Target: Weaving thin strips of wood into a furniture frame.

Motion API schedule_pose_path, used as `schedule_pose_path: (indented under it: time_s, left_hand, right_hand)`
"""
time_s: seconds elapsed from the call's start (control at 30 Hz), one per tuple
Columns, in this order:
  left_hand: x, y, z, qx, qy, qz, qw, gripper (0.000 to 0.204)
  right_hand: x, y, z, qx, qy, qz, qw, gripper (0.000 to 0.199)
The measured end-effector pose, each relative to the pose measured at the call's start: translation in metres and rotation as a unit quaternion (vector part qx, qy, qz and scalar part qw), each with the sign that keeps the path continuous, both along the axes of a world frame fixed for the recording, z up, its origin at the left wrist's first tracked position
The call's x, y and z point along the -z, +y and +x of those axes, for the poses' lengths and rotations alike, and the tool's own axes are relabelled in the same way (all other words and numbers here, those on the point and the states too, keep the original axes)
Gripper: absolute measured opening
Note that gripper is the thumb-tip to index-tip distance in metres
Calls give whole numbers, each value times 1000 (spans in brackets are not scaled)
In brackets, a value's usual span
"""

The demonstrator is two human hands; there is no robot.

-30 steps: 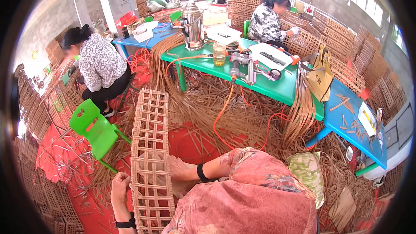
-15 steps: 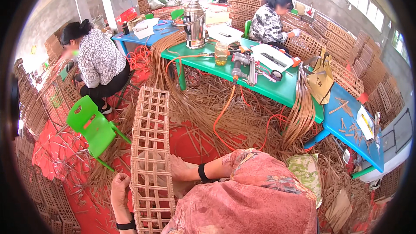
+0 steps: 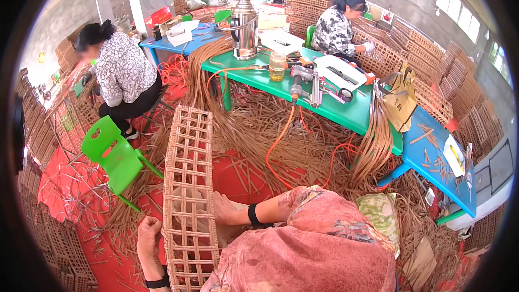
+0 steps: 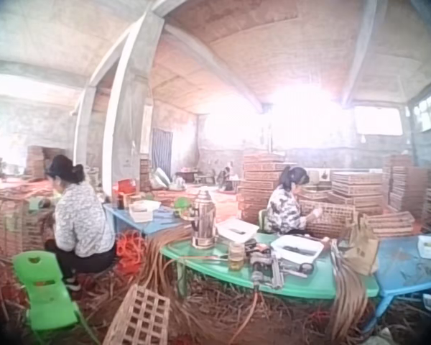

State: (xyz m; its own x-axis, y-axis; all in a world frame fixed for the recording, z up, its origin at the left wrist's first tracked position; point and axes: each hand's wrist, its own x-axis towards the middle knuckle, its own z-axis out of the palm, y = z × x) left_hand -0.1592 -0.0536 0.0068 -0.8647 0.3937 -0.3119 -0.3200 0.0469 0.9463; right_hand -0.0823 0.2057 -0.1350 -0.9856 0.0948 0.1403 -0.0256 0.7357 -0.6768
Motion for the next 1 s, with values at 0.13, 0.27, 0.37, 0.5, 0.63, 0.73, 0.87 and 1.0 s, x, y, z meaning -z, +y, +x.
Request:
schedule_pose_path:
  time_s: [0.13, 0.27, 0.37, 0.5, 0.63, 0.73, 0.87, 1.0]
  left_hand:
    - [0, -1, 2, 6, -1, 12, 1000, 7]
    - [0, 0, 3, 3, -2, 6, 1000, 6]
    - [1, 0, 3, 1, -1, 5, 1000, 6]
    - [3, -3, 2, 7, 3, 8, 1000, 6]
    - [5, -3, 2, 10, 5, 13, 1000, 6]
    - [5, -2, 2, 7, 3, 16, 1000, 6]
    - [5, -2, 4, 4, 0, 23, 1000, 6]
    - [4, -2, 4, 0, 0, 16, 1000, 6]
  right_hand:
    - [4, 0, 0, 5, -5, 19, 1000, 83]
    - [5, 0, 0, 12, 15, 36, 999, 83]
    - [1, 2, 0, 2, -12, 16, 1000, 83]
    - [-21, 3, 3, 1, -44, -10, 999, 82]
    - [-14, 2, 2, 7, -11, -19, 1000, 82]
    - [-6, 3, 1, 1, -12, -6, 1000, 82]
    - [-1, 3, 1, 9, -17, 6, 1000, 82]
    - [-9, 2, 1, 6, -30, -7, 1000, 82]
